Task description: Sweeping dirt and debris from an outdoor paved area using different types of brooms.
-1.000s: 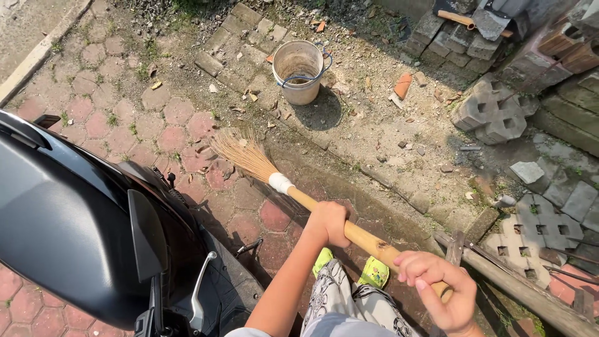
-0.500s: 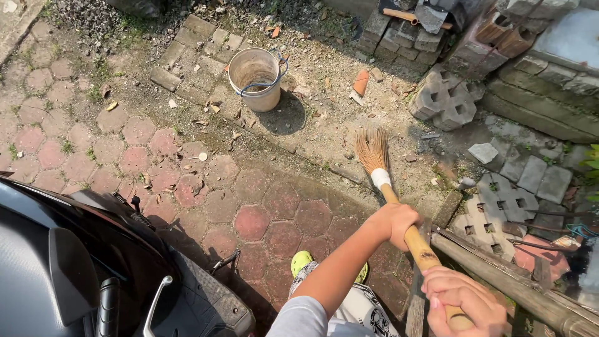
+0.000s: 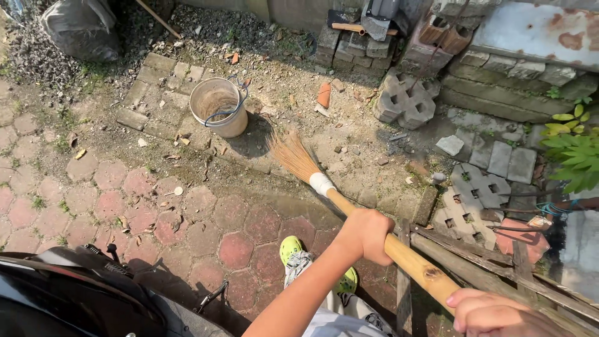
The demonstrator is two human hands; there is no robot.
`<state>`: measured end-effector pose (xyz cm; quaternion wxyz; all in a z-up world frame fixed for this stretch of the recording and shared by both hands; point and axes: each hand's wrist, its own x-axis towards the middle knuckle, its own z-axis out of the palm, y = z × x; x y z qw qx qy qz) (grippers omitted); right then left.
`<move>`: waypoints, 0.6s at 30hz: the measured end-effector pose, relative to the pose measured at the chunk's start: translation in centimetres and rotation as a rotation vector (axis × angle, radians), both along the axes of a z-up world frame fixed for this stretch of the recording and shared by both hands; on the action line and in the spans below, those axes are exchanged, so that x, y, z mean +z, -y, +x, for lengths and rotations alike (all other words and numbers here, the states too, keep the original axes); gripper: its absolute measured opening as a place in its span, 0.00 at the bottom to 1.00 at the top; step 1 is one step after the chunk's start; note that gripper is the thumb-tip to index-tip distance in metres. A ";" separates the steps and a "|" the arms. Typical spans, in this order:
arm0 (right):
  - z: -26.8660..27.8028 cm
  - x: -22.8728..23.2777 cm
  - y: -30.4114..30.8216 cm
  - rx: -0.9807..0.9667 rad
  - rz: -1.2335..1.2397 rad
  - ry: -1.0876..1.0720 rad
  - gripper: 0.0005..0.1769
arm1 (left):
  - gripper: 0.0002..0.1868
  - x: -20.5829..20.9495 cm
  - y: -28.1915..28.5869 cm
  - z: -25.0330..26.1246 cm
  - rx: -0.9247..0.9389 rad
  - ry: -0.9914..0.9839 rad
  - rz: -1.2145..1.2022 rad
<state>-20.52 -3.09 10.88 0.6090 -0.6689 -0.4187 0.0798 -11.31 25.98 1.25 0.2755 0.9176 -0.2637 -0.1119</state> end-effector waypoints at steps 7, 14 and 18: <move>-8.3 -26.1 17.6 -0.066 -0.505 -0.104 0.06 | 0.20 -2.8 6.8 5.3 -0.230 0.068 -0.357; -5.3 -14.3 3.9 0.002 -0.453 -0.106 0.10 | 0.21 -9.3 9.9 2.6 -0.559 -0.129 -0.476; -8.2 -11.6 3.7 -0.016 -0.417 -0.348 0.11 | 0.20 -7.0 6.2 1.5 -0.616 -0.137 -0.379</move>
